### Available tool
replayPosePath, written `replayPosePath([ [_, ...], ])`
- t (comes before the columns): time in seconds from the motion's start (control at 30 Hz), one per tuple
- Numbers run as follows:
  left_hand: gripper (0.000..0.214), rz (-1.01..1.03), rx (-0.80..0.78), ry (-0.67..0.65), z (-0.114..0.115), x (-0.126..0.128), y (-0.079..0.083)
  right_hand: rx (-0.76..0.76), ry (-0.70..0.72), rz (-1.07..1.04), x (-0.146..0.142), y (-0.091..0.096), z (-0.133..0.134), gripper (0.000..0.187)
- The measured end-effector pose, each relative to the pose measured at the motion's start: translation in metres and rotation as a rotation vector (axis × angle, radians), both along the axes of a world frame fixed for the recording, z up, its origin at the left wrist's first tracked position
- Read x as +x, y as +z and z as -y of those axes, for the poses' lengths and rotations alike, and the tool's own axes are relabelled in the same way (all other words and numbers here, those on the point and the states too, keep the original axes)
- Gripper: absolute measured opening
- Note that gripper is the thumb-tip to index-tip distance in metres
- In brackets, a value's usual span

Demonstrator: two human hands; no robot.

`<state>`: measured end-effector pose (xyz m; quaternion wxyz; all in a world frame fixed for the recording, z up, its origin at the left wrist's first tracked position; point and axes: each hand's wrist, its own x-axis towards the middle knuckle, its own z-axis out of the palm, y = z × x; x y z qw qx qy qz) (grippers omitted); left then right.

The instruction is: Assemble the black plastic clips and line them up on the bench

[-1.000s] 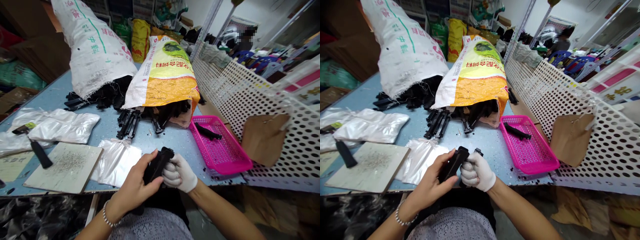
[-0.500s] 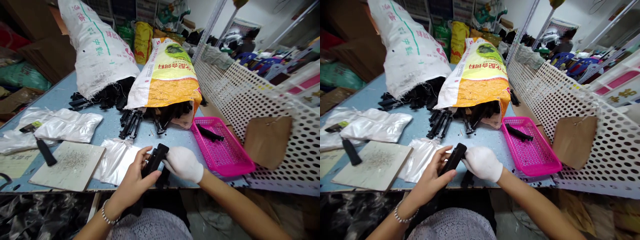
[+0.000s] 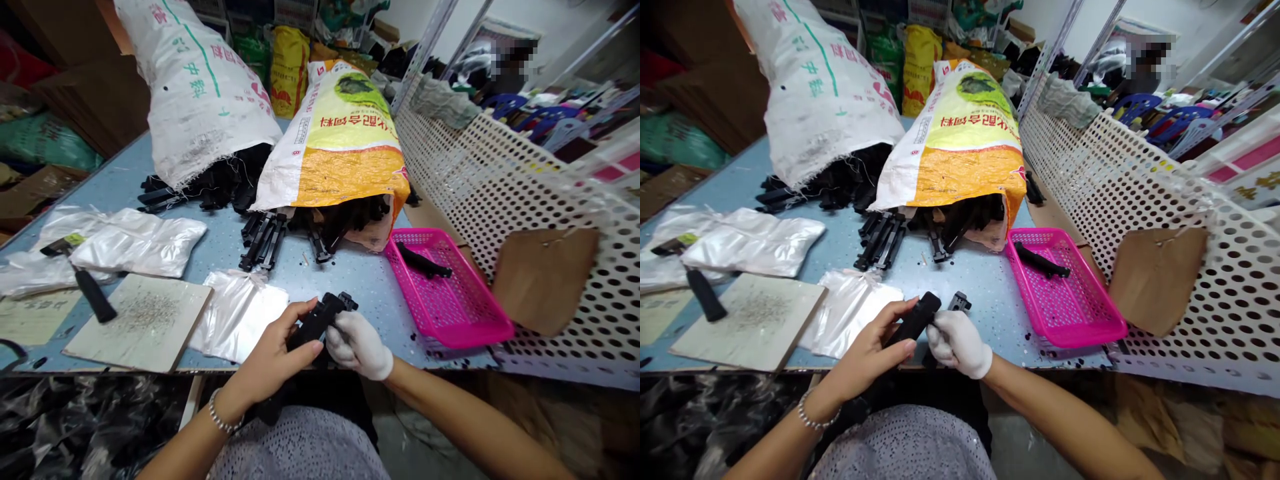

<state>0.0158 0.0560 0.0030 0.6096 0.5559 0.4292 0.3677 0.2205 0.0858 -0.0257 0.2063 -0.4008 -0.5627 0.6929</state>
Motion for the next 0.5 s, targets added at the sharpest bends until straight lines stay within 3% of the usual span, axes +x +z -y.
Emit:
replayPosePath([
  [0.03,0.056,-0.014,0.067,0.009,0.0,0.0,-0.001,-0.068,0.021,-0.06,-0.001,-0.004,0.003,0.049],
  [0.1,0.055,0.018,0.107,-0.005,0.001,0.0,-0.002,-0.066,0.092,-0.112,0.0,-0.003,0.005,0.053],
  [0.17,0.057,0.125,-0.007,-0.047,0.0,-0.001,-0.001,0.035,0.105,-0.061,0.005,0.009,0.003,0.058],
  [0.23,0.057,0.213,-0.129,-0.04,-0.002,-0.002,0.002,0.233,0.038,0.099,0.011,0.03,-0.003,0.053],
  [0.33,0.056,0.237,-0.181,0.009,-0.008,-0.002,0.009,0.711,-0.007,0.457,0.014,0.06,-0.014,0.035],
  [0.4,0.054,0.227,-0.202,0.019,-0.01,0.0,0.013,1.047,0.09,0.698,0.013,0.07,-0.02,0.036],
  [0.5,0.052,0.216,-0.228,0.041,-0.01,0.002,0.012,1.263,0.279,0.844,0.008,0.068,-0.025,0.042],
])
